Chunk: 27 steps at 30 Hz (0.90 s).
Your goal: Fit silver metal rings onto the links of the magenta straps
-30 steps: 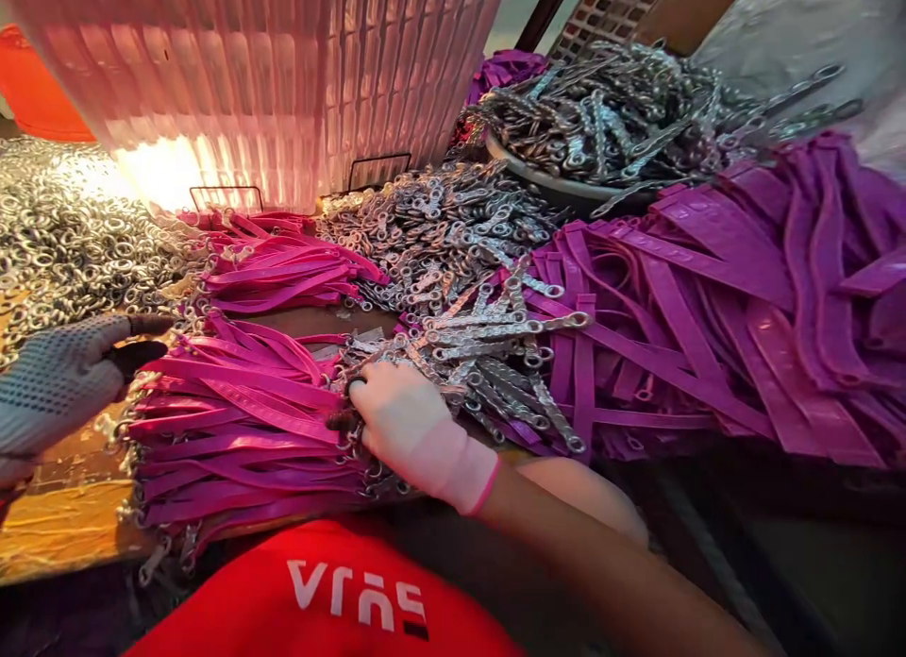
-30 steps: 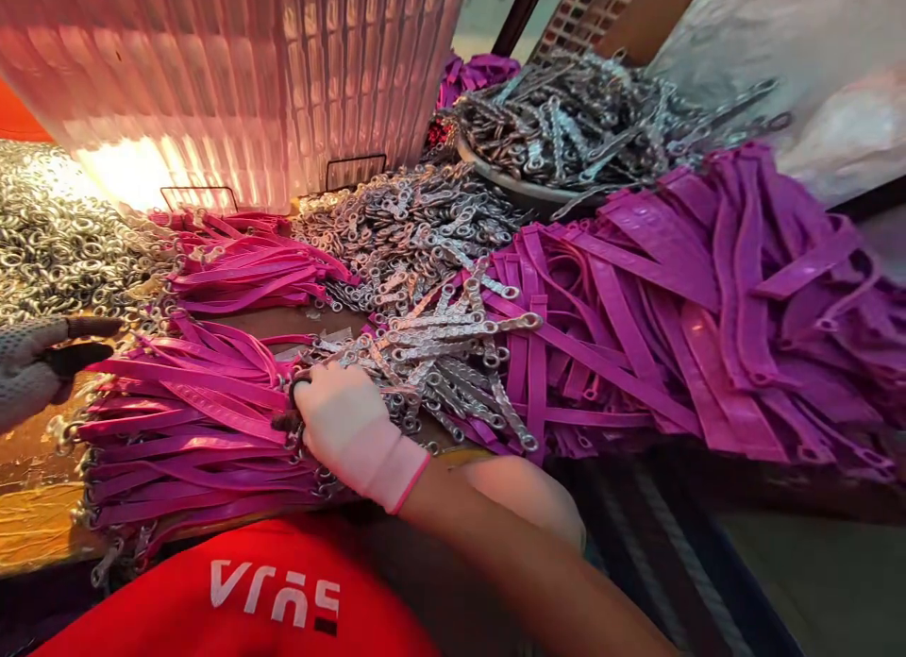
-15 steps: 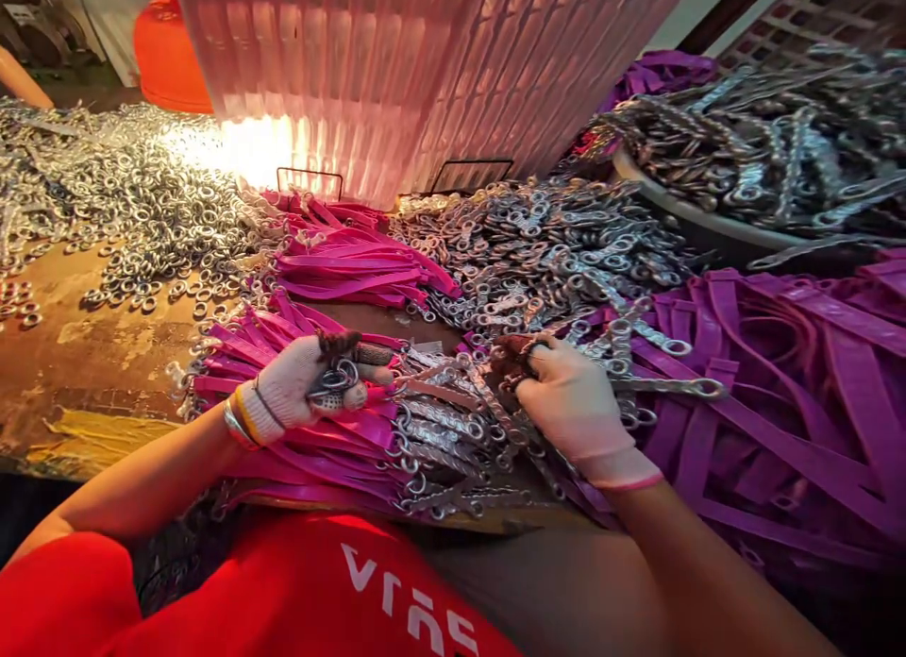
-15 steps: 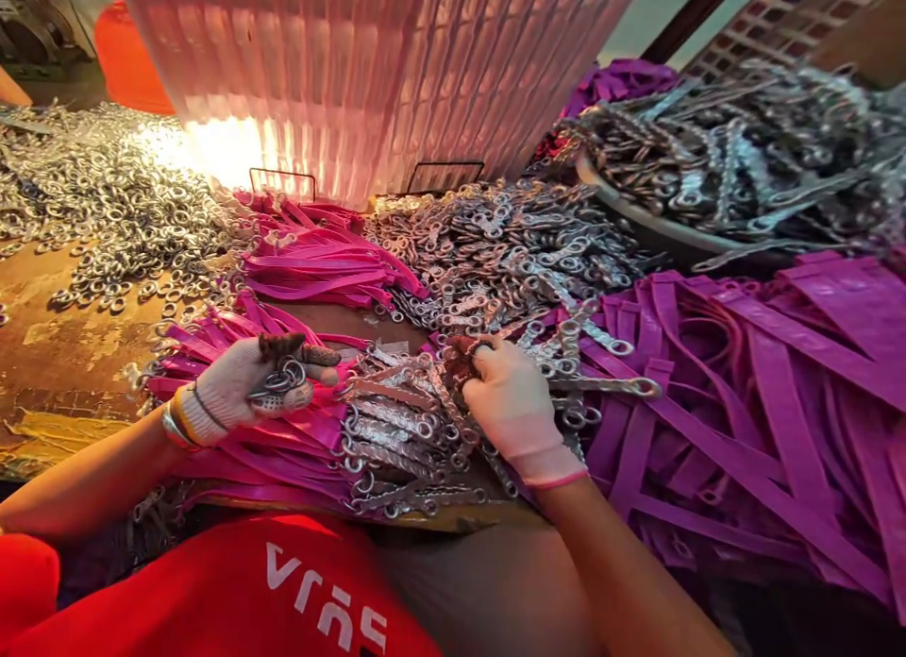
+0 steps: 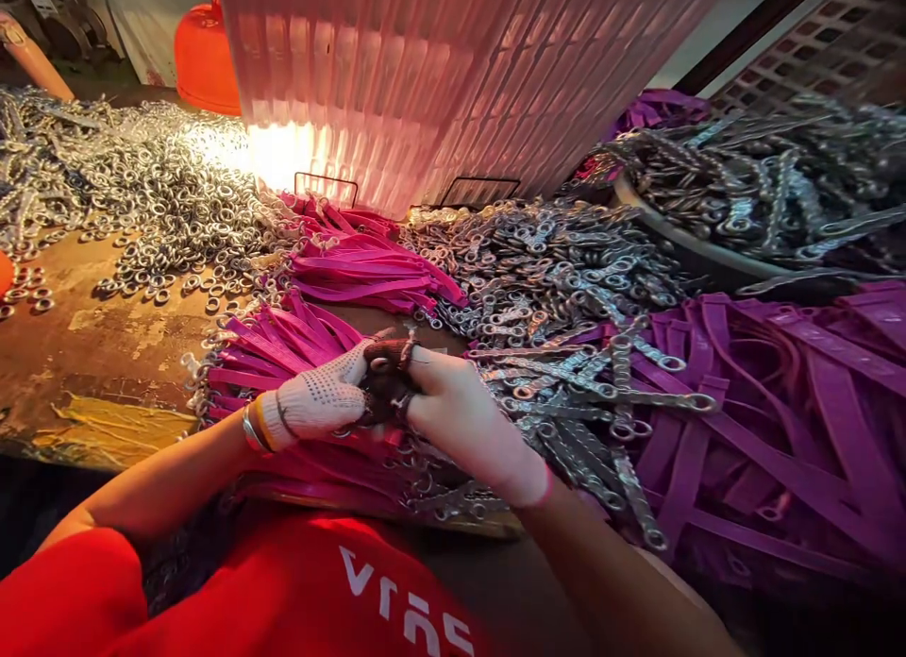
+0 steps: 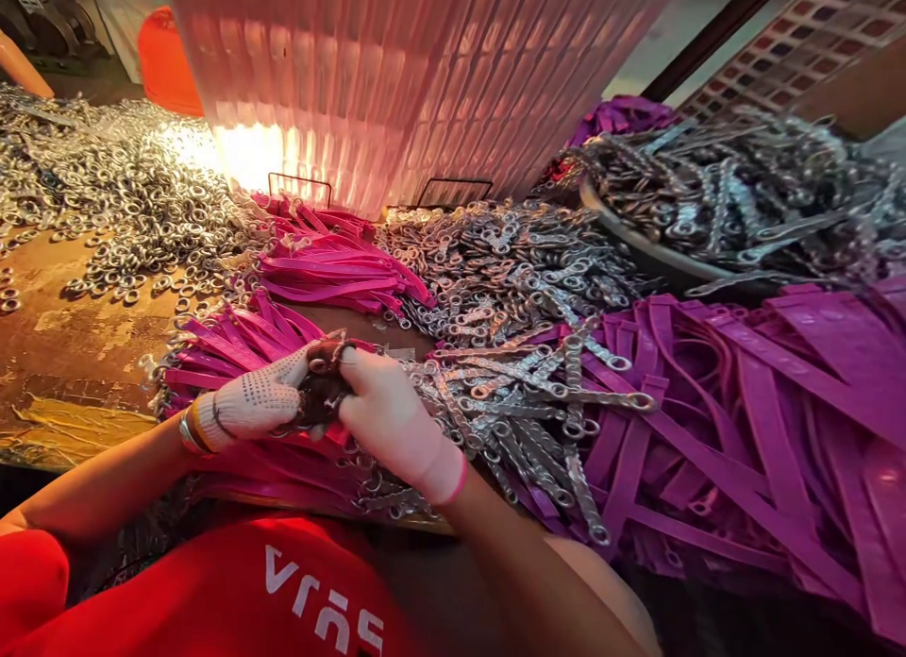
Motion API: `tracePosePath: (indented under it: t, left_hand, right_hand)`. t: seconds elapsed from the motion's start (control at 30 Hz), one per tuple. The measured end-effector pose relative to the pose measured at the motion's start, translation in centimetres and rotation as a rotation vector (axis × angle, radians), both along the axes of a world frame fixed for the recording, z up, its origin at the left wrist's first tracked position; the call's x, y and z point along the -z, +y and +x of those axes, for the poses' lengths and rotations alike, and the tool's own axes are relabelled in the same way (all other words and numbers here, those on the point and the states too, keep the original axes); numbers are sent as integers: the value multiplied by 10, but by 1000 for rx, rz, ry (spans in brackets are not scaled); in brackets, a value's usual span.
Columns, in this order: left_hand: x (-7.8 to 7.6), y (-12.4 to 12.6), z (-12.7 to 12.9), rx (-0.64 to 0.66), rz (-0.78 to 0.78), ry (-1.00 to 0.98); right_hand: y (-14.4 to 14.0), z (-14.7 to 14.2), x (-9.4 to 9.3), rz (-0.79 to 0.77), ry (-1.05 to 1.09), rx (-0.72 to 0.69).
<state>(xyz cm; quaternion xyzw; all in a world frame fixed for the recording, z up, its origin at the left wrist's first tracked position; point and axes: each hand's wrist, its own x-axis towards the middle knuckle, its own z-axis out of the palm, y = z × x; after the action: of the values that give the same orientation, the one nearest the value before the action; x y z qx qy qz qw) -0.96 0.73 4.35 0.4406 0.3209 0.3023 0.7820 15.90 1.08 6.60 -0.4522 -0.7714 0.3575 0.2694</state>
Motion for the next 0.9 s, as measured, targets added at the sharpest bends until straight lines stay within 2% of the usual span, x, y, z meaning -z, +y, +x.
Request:
tracePosePath:
  t: [0.17, 0.37, 0.47, 0.53, 0.6, 0.73, 0.8, 0.9]
  left_hand:
    - [2, 3, -2, -35, -8, 26]
    - [7, -1, -9, -120, -108, 61]
    - [13, -6, -5, -227, -149, 18]
    - [14, -8, -2, -297, -125, 51]
    - [13, -8, 0, -314, -82, 115]
    - [3, -3, -2, -263, -50, 167]
    - [0, 0, -4, -227, -44, 130]
    - [2, 5, -5, -178, -20, 96]
  right_hand:
    - [6, -7, 0, -90, 45, 4]
    - [9, -3, 19, -65, 354, 348]
    - [7, -5, 30, -61, 376, 393]
    - [4, -6, 32, -51, 337, 390]
    - [1, -6, 30, -21, 239, 370]
    - [4, 2, 23, 91, -7, 285]
    - [9, 8, 22, 104, -28, 224]
    - [15, 10, 21, 58, -2, 42]
